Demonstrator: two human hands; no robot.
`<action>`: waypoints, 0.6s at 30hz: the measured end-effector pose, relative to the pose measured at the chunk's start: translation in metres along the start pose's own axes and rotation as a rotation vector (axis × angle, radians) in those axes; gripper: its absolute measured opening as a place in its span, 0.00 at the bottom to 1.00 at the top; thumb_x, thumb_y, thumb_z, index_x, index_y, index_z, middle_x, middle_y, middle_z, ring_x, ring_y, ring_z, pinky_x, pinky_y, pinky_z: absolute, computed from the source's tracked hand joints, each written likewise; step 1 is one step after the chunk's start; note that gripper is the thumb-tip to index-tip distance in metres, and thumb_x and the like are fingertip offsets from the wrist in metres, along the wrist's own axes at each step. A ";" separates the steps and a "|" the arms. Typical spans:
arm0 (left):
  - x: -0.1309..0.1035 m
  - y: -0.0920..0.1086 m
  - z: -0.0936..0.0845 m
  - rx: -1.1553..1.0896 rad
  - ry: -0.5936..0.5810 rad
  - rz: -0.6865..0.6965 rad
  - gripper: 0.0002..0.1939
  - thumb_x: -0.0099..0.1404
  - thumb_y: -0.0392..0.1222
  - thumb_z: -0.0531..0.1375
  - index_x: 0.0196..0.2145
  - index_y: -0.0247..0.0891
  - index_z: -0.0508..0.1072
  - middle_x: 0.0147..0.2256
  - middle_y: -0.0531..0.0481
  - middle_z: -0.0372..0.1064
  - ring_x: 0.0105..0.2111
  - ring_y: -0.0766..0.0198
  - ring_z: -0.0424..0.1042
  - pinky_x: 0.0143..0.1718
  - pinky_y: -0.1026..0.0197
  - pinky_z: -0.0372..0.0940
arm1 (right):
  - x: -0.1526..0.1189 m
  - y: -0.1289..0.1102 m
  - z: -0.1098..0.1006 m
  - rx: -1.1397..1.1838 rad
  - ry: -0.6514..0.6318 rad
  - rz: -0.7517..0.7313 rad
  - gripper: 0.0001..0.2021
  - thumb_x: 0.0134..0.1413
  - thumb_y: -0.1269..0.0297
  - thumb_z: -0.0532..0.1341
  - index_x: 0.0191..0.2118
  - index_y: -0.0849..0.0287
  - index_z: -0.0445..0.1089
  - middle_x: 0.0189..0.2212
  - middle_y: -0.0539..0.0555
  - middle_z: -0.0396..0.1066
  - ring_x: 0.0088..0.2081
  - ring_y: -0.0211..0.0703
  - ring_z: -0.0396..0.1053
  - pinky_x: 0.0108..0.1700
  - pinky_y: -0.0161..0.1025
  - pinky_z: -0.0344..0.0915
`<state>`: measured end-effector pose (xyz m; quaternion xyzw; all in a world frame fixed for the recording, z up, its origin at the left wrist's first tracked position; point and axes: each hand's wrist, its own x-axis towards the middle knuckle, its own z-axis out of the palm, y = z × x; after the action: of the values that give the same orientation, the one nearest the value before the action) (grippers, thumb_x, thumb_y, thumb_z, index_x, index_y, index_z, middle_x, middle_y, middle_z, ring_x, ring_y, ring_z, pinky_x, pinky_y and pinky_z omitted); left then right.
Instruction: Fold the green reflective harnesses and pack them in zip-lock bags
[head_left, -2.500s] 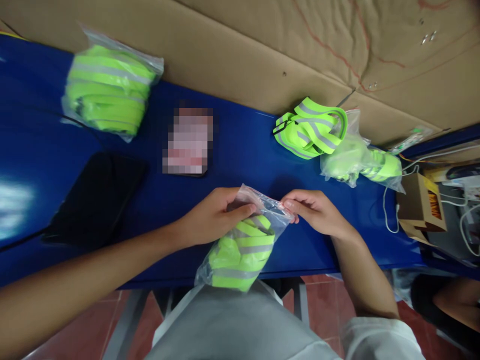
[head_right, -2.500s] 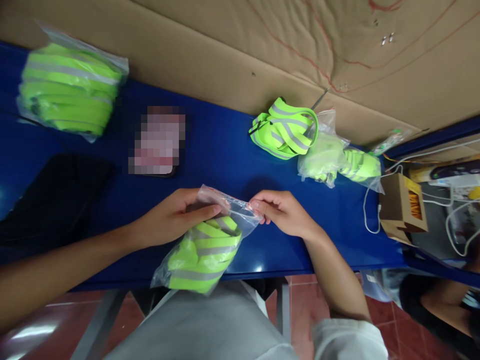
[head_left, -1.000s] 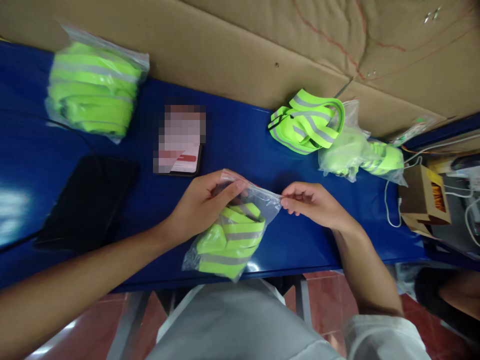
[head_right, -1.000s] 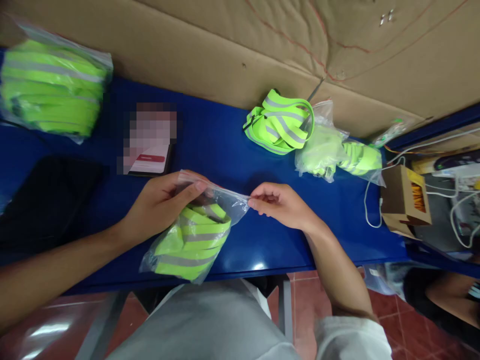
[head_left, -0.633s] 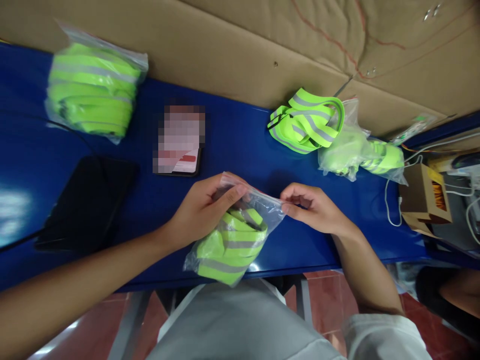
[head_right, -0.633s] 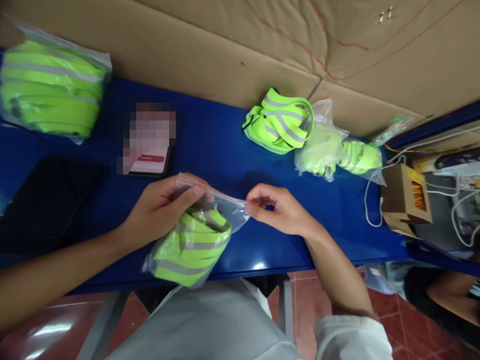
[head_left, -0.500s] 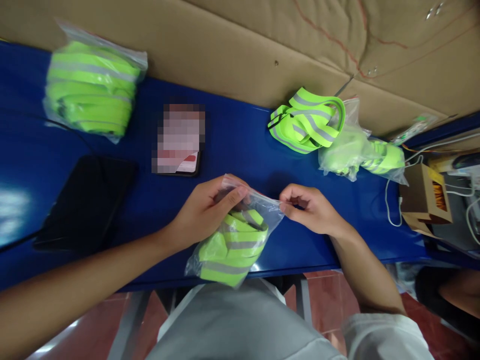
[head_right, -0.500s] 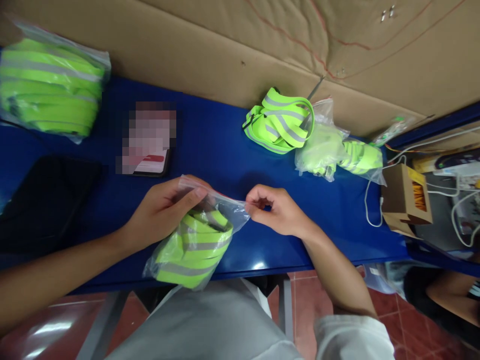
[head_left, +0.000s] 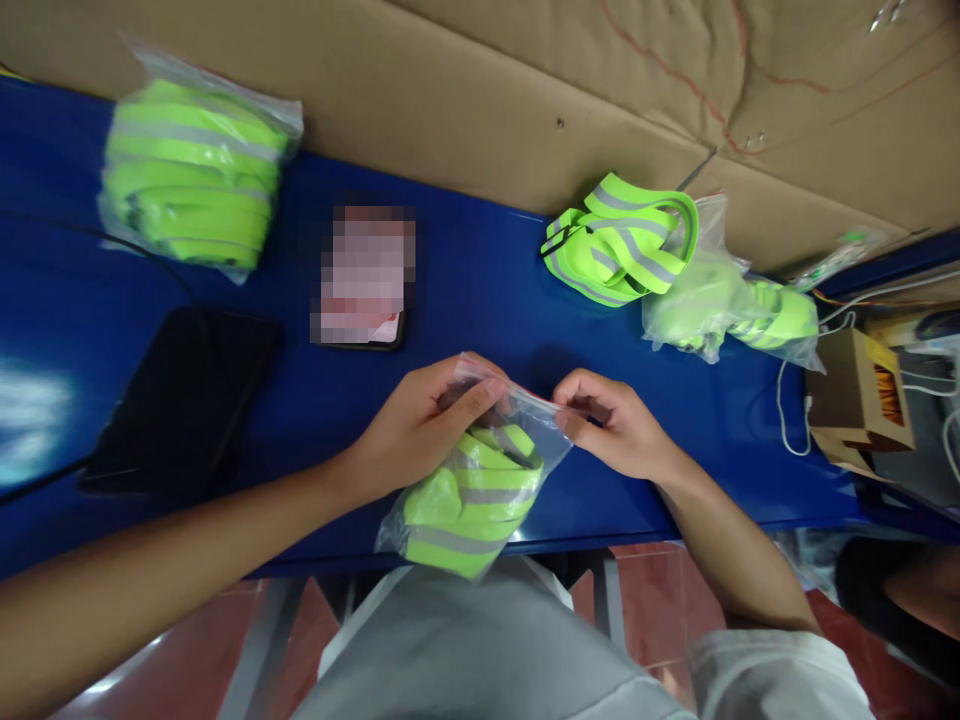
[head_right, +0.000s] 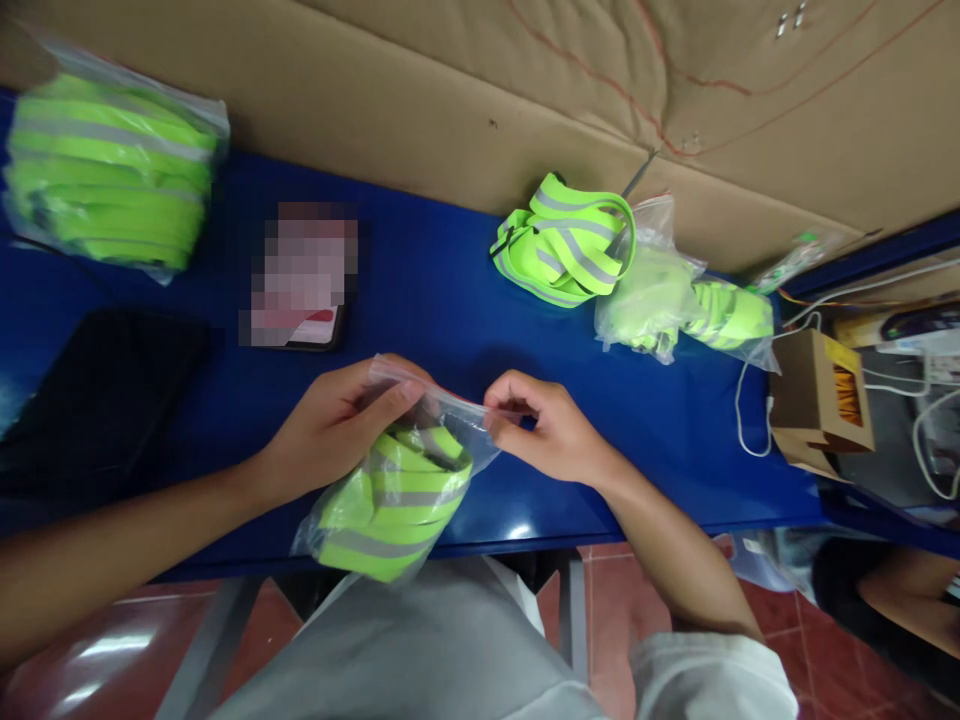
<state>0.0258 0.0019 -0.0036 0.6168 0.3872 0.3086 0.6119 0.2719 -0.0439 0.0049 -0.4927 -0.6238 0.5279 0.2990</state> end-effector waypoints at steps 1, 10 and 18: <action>0.000 0.000 0.000 -0.006 -0.003 0.000 0.16 0.73 0.52 0.60 0.35 0.38 0.77 0.35 0.51 0.79 0.33 0.67 0.77 0.37 0.68 0.72 | 0.000 0.000 0.001 0.004 0.005 0.000 0.07 0.65 0.61 0.63 0.36 0.58 0.68 0.30 0.48 0.67 0.30 0.34 0.64 0.33 0.33 0.62; -0.002 -0.001 0.003 0.009 -0.045 -0.008 0.15 0.74 0.51 0.60 0.38 0.38 0.78 0.35 0.52 0.78 0.33 0.68 0.77 0.36 0.70 0.71 | -0.001 0.000 0.007 0.003 0.030 0.025 0.07 0.64 0.61 0.64 0.36 0.58 0.69 0.30 0.48 0.67 0.30 0.34 0.63 0.33 0.33 0.62; -0.005 -0.004 0.007 0.046 -0.054 -0.001 0.15 0.74 0.52 0.59 0.40 0.39 0.78 0.36 0.52 0.79 0.35 0.67 0.77 0.39 0.69 0.71 | -0.002 -0.003 0.012 -0.010 0.043 0.007 0.08 0.64 0.60 0.64 0.35 0.58 0.69 0.28 0.47 0.67 0.28 0.33 0.62 0.31 0.33 0.61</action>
<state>0.0286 -0.0061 -0.0074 0.6386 0.3777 0.2825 0.6081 0.2604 -0.0501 0.0052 -0.5076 -0.6181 0.5151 0.3081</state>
